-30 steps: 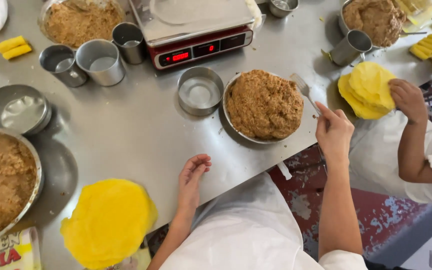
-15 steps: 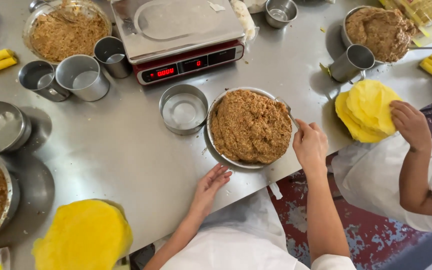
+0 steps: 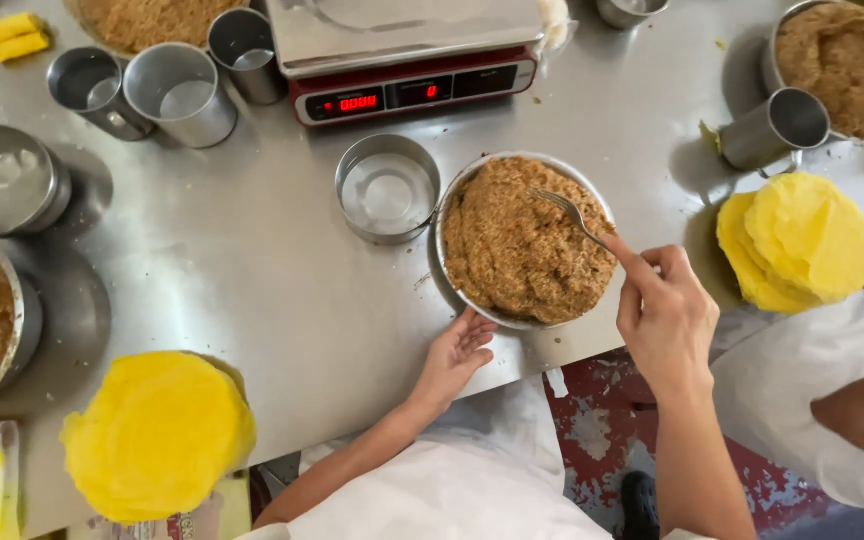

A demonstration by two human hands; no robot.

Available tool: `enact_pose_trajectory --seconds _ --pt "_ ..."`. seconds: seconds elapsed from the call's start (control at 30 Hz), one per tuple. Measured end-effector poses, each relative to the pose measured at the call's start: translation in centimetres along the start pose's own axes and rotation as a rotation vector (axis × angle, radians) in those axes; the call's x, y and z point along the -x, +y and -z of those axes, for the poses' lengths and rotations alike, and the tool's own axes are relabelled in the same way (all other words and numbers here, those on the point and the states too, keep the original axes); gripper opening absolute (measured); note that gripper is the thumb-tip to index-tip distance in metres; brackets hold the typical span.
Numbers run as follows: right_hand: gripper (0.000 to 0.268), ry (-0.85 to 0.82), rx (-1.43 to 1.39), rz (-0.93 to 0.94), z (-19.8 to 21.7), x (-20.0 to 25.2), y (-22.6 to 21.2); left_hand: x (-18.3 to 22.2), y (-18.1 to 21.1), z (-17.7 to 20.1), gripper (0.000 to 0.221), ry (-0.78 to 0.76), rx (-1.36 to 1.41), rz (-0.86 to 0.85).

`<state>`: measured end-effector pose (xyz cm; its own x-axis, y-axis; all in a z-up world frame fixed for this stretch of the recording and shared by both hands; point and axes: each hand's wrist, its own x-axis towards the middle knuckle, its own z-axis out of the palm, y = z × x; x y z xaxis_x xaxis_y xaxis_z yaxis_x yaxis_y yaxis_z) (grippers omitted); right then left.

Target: Assembling lumpia by placing meat filling on wrappers and rolling them on a stainless steel table.

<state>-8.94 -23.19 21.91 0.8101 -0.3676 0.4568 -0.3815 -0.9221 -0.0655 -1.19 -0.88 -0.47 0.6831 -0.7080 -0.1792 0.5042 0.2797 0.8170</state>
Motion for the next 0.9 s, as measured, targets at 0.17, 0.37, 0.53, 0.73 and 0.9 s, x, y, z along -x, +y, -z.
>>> enact_pose_trajectory --seconds 0.17,0.37,0.53,0.73,0.9 --pt "0.048 -0.061 0.044 0.007 -1.9 2.1 -1.0 -2.2 -0.6 -1.1 0.094 0.011 -0.004 -0.052" --pt "0.05 -0.089 0.207 0.054 -1.1 2.0 -0.6 -4.8 0.6 -1.5 0.096 0.028 -0.009 -0.076" --pt "0.046 -0.187 0.148 0.111 -3.2 1.7 -1.2 -5.7 2.7 -1.2 0.1 0.019 -0.049 -0.048" --pt "0.036 -0.123 0.273 0.103 0.0 -1.5 0.4 -2.7 4.6 2.0 0.102 -0.051 -0.264 -0.008" --pt "0.023 -0.057 0.356 0.115 2.9 -4.1 2.8 5.3 12.5 5.2 0.051 0.005 -0.692 -0.036"
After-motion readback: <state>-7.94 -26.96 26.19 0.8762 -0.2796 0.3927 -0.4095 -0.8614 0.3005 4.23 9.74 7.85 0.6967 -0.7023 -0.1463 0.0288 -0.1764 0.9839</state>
